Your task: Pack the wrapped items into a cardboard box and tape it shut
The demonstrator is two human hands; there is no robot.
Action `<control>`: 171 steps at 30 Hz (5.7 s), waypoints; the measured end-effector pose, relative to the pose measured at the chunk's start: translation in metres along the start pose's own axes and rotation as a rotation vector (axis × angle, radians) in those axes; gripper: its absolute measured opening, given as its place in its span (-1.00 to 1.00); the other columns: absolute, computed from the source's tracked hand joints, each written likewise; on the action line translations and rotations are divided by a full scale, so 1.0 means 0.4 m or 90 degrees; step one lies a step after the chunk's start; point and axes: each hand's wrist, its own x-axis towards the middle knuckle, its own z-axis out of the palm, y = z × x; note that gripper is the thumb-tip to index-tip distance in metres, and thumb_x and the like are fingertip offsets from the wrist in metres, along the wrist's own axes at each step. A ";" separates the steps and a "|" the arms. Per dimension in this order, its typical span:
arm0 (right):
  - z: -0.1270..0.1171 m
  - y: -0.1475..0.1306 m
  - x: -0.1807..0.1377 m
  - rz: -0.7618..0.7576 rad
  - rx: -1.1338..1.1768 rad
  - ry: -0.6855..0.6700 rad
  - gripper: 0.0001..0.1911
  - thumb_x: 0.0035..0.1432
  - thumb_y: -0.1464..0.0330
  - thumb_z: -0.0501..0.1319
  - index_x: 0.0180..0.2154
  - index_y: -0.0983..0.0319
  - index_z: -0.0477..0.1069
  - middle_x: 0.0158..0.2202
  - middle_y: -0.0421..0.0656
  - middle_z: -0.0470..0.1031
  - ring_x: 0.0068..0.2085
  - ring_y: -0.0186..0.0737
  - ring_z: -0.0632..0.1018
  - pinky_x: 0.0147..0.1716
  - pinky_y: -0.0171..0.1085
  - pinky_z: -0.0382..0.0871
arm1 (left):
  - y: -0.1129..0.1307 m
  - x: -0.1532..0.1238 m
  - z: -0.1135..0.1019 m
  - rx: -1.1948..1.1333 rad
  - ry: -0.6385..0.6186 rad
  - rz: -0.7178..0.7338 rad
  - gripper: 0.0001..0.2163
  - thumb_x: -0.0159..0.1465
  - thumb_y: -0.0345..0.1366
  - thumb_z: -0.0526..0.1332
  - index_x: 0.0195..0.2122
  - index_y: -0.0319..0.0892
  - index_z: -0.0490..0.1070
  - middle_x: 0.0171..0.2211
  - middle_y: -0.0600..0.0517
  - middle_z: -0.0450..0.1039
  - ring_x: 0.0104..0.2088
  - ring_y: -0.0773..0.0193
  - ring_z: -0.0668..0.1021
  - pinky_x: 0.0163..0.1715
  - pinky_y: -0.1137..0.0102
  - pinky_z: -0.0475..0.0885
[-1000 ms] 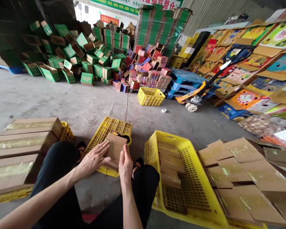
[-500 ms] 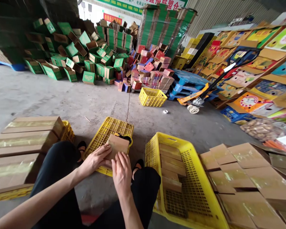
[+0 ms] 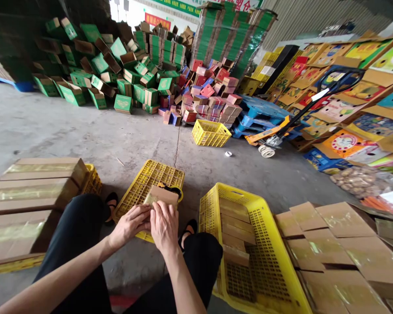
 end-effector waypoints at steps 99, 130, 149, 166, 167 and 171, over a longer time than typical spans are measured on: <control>0.007 0.015 -0.049 0.051 0.032 0.088 -0.64 0.54 0.36 0.04 0.18 0.19 0.52 0.06 0.00 0.58 0.04 0.02 0.54 0.13 0.02 0.45 | 0.040 0.092 -0.031 0.135 -0.072 -0.074 -0.55 0.60 -0.13 -0.05 0.45 0.07 0.29 0.31 -0.05 0.46 0.13 0.00 0.52 0.06 0.11 0.43; 0.064 0.068 -0.152 0.055 0.077 0.098 -0.31 0.48 0.29 0.21 0.53 0.10 0.10 0.47 0.00 0.27 0.47 0.12 0.29 0.26 0.00 0.52 | 0.059 0.060 -0.017 0.137 -0.157 0.076 -0.15 0.43 0.32 0.01 0.54 -0.20 0.09 0.48 -0.22 0.21 0.48 -0.08 0.27 0.46 -0.03 0.17; 0.136 0.113 -0.070 0.201 0.149 0.178 -0.34 0.59 0.06 -0.08 0.42 0.36 0.31 0.39 0.17 0.34 0.35 0.13 0.47 0.28 -0.01 0.49 | 0.043 0.058 0.023 0.147 -0.093 0.016 -0.23 0.45 0.30 -0.01 0.45 -0.18 0.29 0.45 -0.22 0.26 0.44 -0.11 0.34 0.39 -0.02 0.34; 0.164 0.120 -0.084 0.220 0.236 0.159 -0.28 0.57 -0.01 -0.08 0.45 0.34 0.27 0.44 0.16 0.29 0.44 0.09 0.36 0.36 0.03 0.38 | 0.061 0.091 0.037 0.145 -0.014 -0.155 -0.34 0.53 0.17 0.00 0.49 -0.13 0.23 0.45 -0.17 0.27 0.45 -0.07 0.33 0.42 0.02 0.28; 0.161 0.118 -0.083 0.222 0.242 0.157 -0.27 0.56 -0.02 -0.09 0.44 0.34 0.27 0.44 0.16 0.29 0.44 0.09 0.36 0.36 0.03 0.38 | 0.057 0.094 0.038 0.122 -0.015 -0.164 -0.34 0.52 0.18 0.00 0.49 -0.12 0.23 0.46 -0.16 0.26 0.45 -0.07 0.32 0.44 0.02 0.25; 0.157 0.110 -0.094 0.266 0.262 0.160 -0.23 0.55 -0.05 -0.13 0.45 0.34 0.26 0.46 0.15 0.25 0.45 0.09 0.33 0.38 0.03 0.33 | 0.026 0.078 0.043 -0.075 -0.009 -0.254 -0.26 0.50 0.23 0.00 0.55 -0.12 0.06 0.53 -0.12 0.07 0.52 -0.01 0.15 0.51 0.04 0.10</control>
